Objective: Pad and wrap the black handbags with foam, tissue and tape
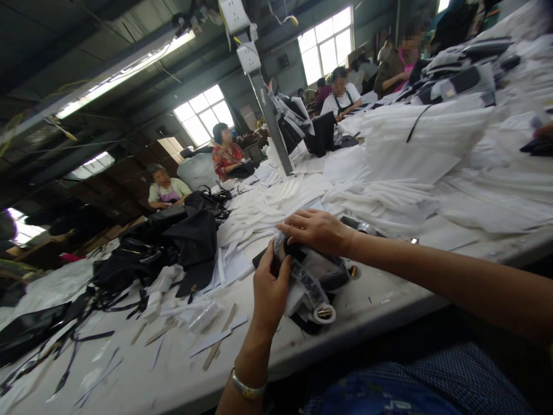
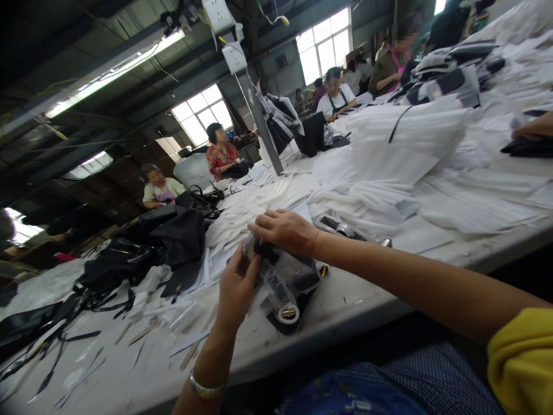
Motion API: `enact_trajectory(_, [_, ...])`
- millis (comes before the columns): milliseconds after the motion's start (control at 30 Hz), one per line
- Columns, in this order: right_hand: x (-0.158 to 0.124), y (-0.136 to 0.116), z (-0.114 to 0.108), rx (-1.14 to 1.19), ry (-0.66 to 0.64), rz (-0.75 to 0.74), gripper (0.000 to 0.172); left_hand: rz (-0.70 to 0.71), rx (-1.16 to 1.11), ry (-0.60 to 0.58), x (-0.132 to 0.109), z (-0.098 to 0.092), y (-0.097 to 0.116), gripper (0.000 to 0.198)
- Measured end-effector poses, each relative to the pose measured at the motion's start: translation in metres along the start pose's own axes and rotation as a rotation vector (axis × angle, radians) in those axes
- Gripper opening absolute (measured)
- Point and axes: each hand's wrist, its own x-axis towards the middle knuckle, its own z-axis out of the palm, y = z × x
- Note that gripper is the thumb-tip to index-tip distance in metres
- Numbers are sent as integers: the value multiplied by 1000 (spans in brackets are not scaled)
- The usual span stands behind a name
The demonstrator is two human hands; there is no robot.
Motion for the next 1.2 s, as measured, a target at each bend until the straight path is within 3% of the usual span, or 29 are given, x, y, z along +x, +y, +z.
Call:
enact_trajectory(167, [0,-1,5,-29,-6,-104,39,77,81,-64,-2,4,3,51])
enact_trajectory(300, [5,4,4,-21,-87,-130,38,121,234,-48,-5,1,2,54])
enact_trajectory(433, [10,9,-2,63,-164,-147,37,146,248,-17,-5,1,-3,53])
enact_trajectory(667, [14,4,2,138,-155,-28,23,18,190,131,5,14,0,31])
enact_trajectory(800, [15,1,1,187,-105,-36,24,-39,115,97,9,12,-3,20])
enact_trajectory(900, [6,-14,-6,244,115,89,34,-47,25,66,11,6,-8,18])
enact_trajectory(1000, [-9,-40,-8,373,285,286,24,-52,-94,71,13,2,-11,21])
enact_trajectory(1200, [-14,-73,8,621,201,573,12,-112,-246,-32,17,-4,-9,23])
